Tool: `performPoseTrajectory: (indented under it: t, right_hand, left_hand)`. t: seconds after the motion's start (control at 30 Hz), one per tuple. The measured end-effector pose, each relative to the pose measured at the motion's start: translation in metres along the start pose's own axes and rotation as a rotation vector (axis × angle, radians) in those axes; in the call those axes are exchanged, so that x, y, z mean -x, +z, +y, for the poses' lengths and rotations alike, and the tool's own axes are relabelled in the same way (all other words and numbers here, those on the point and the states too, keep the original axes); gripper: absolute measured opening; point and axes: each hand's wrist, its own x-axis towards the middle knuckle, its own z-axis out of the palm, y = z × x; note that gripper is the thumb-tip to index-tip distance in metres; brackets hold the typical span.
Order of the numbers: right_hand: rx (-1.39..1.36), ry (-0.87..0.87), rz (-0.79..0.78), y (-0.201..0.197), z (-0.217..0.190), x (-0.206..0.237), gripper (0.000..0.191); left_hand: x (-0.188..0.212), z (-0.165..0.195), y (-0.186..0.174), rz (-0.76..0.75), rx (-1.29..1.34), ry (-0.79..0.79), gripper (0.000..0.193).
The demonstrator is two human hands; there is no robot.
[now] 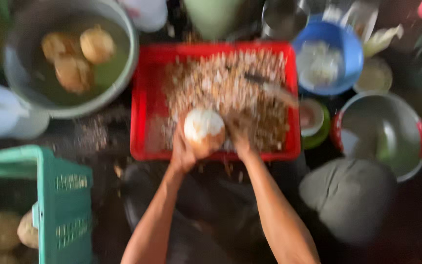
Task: The person sits on the floor and uses a knife to shave the brown outer husk off coconuts, rotating each coconut and trimming it until the white shell is exposed. Peeled coconuts are placed into a basin of water, and husk shavings collect in a red tray, with unpeeled coconuts taken from a green crate.
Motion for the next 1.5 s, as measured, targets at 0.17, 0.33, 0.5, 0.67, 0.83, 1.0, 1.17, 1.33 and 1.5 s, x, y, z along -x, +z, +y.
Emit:
performPoseTrajectory:
  t: [0.17, 0.33, 0.5, 0.67, 0.83, 1.0, 1.17, 1.33, 1.5]
  right_hand:
    - [-0.458, 0.263, 0.046, -0.005, -0.003, 0.000, 0.028]
    - [-0.245, -0.025, 0.066, -0.007, -0.016, 0.002, 0.016]
    - [0.362, -0.632, -0.007, 0.002, -0.039, 0.009, 0.014]
    - [-0.099, -0.184, -0.132, 0.002, -0.034, -0.007, 0.019]
    - [-0.106, -0.031, -0.195, 0.005, -0.035, -0.019, 0.027]
    - [0.023, -0.244, -0.220, 0.007, -0.035, -0.027, 0.032]
    - [-0.353, -0.181, -0.380, 0.005, -0.036, -0.026, 0.038]
    - [0.010, -0.082, -0.235, 0.001, -0.041, -0.022, 0.023]
    - [0.340, -0.606, -0.038, -0.002, -0.045, -0.010, 0.015]
  left_hand:
    - [0.007, 0.014, 0.019, 0.301, -0.581, 0.241, 0.109]
    - [-0.013, 0.050, 0.008, 0.020, -1.335, 0.386, 0.127]
    - [-0.029, 0.059, 0.005, -0.230, -1.534, 0.672, 0.076]
    - [-0.027, 0.058, 0.004, -0.112, -1.131, 0.265, 0.101]
    - [-0.027, 0.067, -0.002, -0.204, -1.090, 0.269, 0.100]
    - [-0.031, 0.068, -0.003, -0.211, -1.022, 0.193, 0.091]
    - [-0.029, 0.062, -0.003, -0.180, -0.968, 0.190, 0.092]
    - [-0.024, 0.055, -0.004, -0.104, -1.072, 0.228, 0.084]
    - [-0.017, 0.039, 0.010, -0.039, -0.586, 0.173, 0.080]
